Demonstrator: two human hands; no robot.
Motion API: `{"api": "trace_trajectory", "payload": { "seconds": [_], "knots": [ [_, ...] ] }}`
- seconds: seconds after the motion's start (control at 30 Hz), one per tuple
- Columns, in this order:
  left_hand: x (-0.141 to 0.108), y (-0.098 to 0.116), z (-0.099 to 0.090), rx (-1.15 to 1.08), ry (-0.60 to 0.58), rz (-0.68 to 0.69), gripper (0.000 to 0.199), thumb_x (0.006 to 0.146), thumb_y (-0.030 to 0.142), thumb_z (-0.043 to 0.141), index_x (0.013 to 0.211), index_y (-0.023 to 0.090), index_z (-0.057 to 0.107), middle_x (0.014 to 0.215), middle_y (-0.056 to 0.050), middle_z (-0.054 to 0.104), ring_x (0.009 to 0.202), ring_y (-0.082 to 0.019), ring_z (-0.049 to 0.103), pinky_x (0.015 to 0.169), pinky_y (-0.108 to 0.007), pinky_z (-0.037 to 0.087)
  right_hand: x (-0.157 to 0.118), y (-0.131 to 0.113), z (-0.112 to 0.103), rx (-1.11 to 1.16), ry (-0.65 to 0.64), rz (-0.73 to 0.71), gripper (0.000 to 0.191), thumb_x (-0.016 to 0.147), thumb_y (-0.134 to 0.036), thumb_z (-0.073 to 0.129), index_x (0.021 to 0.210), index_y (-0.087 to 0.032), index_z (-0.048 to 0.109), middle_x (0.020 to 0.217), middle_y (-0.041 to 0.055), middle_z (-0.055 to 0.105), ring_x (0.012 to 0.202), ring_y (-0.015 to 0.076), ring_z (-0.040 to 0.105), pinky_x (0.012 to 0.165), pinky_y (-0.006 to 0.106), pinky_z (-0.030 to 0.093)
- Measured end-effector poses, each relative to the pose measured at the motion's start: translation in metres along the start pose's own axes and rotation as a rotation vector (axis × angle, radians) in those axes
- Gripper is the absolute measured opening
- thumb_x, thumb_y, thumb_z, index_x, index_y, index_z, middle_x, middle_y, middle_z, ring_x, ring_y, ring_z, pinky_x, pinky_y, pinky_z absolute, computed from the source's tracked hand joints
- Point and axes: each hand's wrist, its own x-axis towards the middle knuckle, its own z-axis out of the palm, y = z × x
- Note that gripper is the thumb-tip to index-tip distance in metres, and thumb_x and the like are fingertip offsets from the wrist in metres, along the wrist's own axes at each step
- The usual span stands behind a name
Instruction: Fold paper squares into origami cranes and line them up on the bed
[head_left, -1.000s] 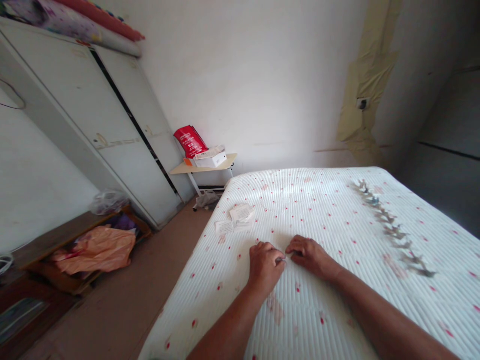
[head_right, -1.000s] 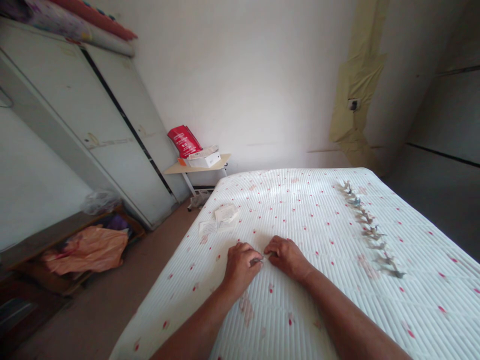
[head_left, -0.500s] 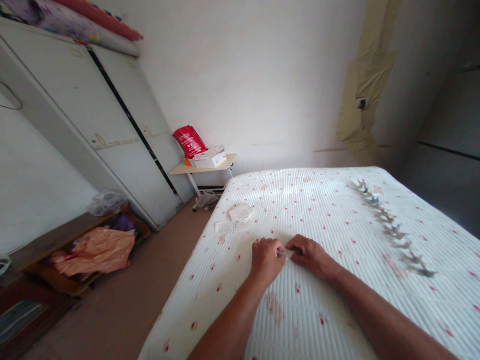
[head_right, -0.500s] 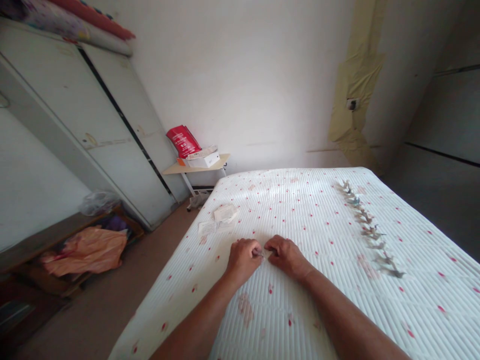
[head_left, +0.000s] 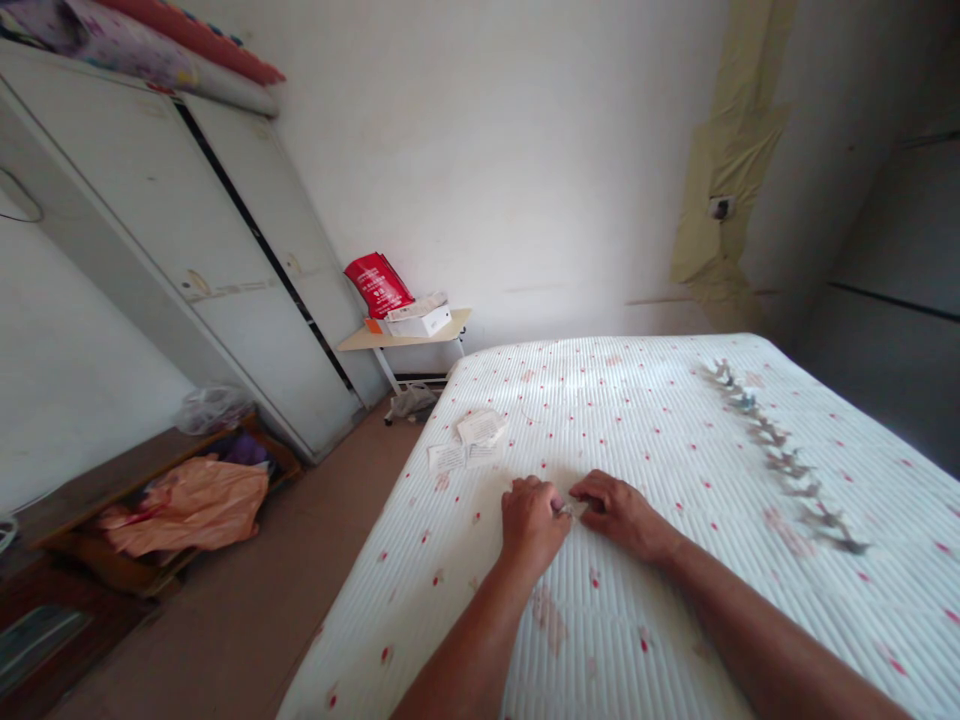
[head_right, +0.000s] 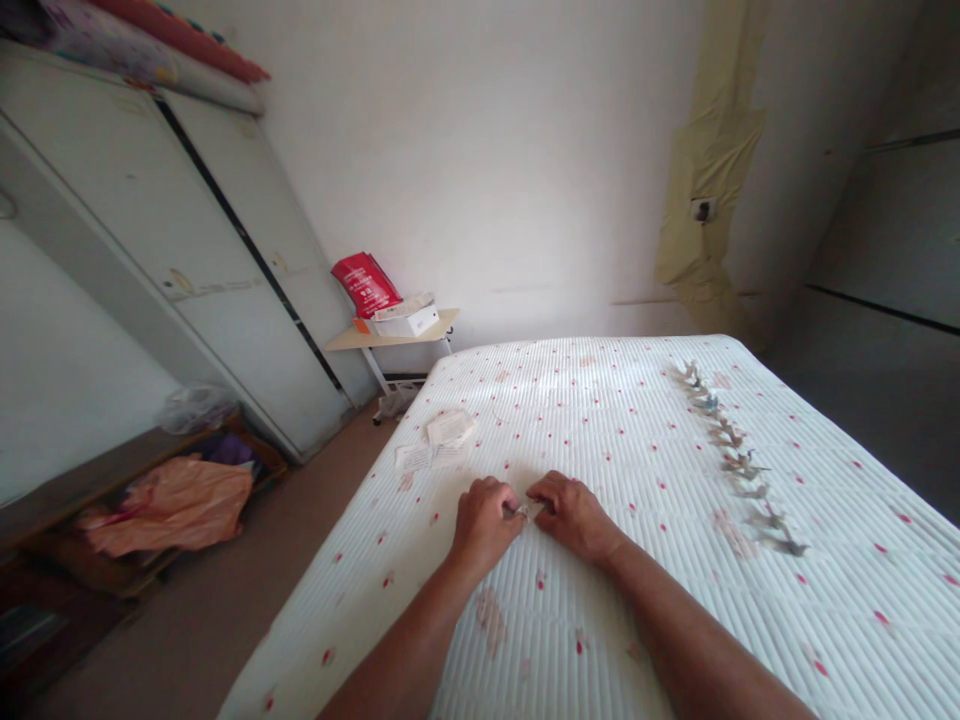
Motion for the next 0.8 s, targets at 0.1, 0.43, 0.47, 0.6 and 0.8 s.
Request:
{"api": "trace_trajectory", "payload": {
  "seconds": [0.1, 0.43, 0.47, 0.6, 0.8],
  "knots": [
    [-0.001, -0.002, 0.004, -0.039, 0.052, 0.048, 0.004, 0.069, 0.021, 0.063, 0.07, 0.02, 0.059, 0.077, 0.0, 0.062, 0.082, -0.016, 0.053, 0.071, -0.028, 0.032, 0.0, -0.003, 0.0, 0.006, -0.002, -0.031, 0.027, 0.069, -0.007, 0.051, 0.088, -0.019, 0.066, 0.084, 0.0032, 0.059, 0.076, 0.0131, 0.055, 0.068, 0.023, 0.04],
    [0.0, -0.004, 0.006, -0.164, 0.064, 0.118, 0.005, 0.066, 0.015, 0.06, 0.069, 0.019, 0.061, 0.068, 0.003, 0.062, 0.069, -0.013, 0.053, 0.067, -0.026, 0.033, 0.0, -0.005, 0.001, -0.073, 0.046, -0.065, 0.018, 0.072, -0.006, 0.048, 0.065, -0.017, 0.061, 0.068, 0.0003, 0.056, 0.064, 0.011, 0.052, 0.059, 0.021, 0.036],
    [0.001, -0.005, 0.006, -0.181, 0.043, 0.123, 0.006, 0.066, 0.017, 0.06, 0.07, 0.02, 0.062, 0.068, 0.003, 0.063, 0.069, -0.012, 0.053, 0.066, -0.025, 0.034, 0.0, -0.005, 0.001, -0.071, 0.043, -0.062, 0.018, 0.072, -0.007, 0.048, 0.065, -0.017, 0.061, 0.068, 0.0003, 0.056, 0.064, 0.011, 0.052, 0.059, 0.021, 0.036],
    [0.003, -0.01, 0.005, -0.242, -0.015, 0.149, 0.008, 0.066, 0.021, 0.06, 0.072, 0.02, 0.066, 0.068, 0.003, 0.064, 0.068, -0.012, 0.054, 0.065, -0.024, 0.036, 0.001, -0.001, 0.002, -0.044, 0.043, -0.055, 0.016, 0.072, -0.007, 0.049, 0.068, -0.017, 0.062, 0.071, 0.0008, 0.058, 0.066, 0.0112, 0.053, 0.061, 0.022, 0.037],
    [0.001, -0.012, 0.008, -0.19, 0.092, 0.202, 0.009, 0.069, 0.014, 0.057, 0.066, 0.019, 0.064, 0.067, 0.002, 0.062, 0.069, -0.013, 0.053, 0.069, -0.025, 0.035, 0.0, 0.001, 0.004, 0.02, 0.077, -0.071, 0.017, 0.071, -0.006, 0.048, 0.071, -0.017, 0.061, 0.072, 0.0006, 0.058, 0.069, 0.0119, 0.053, 0.063, 0.022, 0.038]
  ]
}}
